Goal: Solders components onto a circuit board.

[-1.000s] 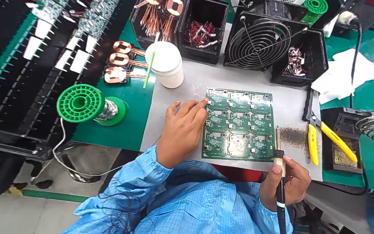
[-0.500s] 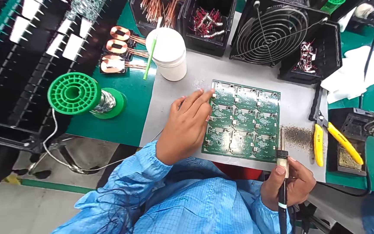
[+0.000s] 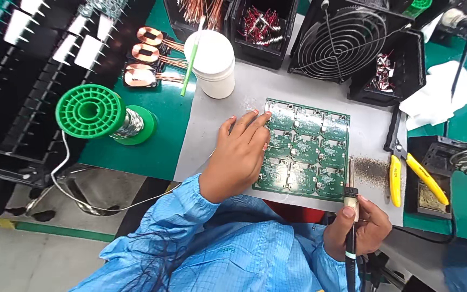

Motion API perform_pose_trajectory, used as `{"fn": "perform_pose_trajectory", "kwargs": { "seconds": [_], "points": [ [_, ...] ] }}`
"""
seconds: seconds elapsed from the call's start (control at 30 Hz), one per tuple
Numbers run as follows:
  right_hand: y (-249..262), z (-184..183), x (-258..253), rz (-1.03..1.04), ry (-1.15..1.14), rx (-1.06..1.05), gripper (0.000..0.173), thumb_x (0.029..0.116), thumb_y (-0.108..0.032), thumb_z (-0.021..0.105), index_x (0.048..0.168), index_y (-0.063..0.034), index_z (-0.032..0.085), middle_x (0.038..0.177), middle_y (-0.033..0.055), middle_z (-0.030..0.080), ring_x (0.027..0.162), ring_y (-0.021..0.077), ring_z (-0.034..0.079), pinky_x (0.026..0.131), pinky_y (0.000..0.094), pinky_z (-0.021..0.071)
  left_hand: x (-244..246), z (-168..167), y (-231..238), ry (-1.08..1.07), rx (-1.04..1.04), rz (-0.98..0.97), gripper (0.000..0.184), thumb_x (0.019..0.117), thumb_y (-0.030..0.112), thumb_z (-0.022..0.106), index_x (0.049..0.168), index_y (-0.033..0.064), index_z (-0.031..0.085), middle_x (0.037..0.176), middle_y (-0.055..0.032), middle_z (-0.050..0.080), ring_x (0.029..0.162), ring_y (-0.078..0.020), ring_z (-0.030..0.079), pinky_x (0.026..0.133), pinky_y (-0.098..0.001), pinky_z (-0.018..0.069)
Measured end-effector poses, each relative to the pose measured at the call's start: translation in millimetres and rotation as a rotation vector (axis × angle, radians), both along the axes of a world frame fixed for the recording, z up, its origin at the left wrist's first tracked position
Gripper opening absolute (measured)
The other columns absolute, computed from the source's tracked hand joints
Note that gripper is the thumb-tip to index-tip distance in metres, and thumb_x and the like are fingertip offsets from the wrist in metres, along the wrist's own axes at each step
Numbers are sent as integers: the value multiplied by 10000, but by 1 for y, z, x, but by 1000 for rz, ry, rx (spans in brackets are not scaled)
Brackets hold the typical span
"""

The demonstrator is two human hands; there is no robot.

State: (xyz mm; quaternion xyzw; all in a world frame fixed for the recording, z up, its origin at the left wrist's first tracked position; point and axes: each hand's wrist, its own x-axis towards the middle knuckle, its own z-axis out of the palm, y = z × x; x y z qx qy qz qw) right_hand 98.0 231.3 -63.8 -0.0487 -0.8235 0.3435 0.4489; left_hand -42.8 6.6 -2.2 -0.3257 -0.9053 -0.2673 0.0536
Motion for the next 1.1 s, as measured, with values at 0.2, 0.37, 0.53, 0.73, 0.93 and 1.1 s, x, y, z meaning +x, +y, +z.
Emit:
{"fn": "perform_pose_trajectory", "kwargs": {
  "seconds": [0.2,0.37,0.53,0.73,0.93,1.1],
  "points": [
    [2,2,1,7,5,-6,299,1059,-365,531,1251,-145,595,1161,-132,644,1117,-58,628,994,181,522,5,1,-8,6,22,2,286,1069,172,371,982,46,613,1384,-161,600,1346,-330,530,1109,-610,326],
    [5,2,1,19,2,-31,292,1057,-370,536,1260,-169,593,1176,-147,650,1134,-44,632,1009,198,524,13,8,-23,67,63,12,313,1068,164,376,1023,31,655,1083,-148,693,1092,-311,630,893,-483,461],
    [2,14,5,198,36,-95,299,1040,-405,566,1304,-265,584,1197,-203,643,1111,-41,619,938,157,504,15,-1,-32,110,186,23,258,1039,181,506,992,75,736,965,-108,698,832,-214,587,729,-387,389],
    [-10,26,8,528,-123,-7,264,1004,-363,607,1191,-177,594,1049,-63,631,962,34,629,840,177,512,9,-3,-37,-40,194,-61,258,1015,199,529,955,129,770,1178,-110,661,908,-154,563,782,-351,405],
    [-9,30,-5,565,-165,22,230,1008,-335,598,1102,-127,617,993,-36,650,925,35,641,820,165,515,11,-1,-34,-11,154,-39,255,1019,128,510,970,128,761,1158,-126,658,902,-201,562,765,-379,391],
    [-8,31,-6,579,-198,18,230,1011,-331,601,1109,-123,619,1007,-36,658,931,25,647,826,158,518,11,0,-34,-5,145,-24,264,1000,100,517,965,136,775,1161,-143,662,893,-214,569,757,-384,398]
  ]
}}
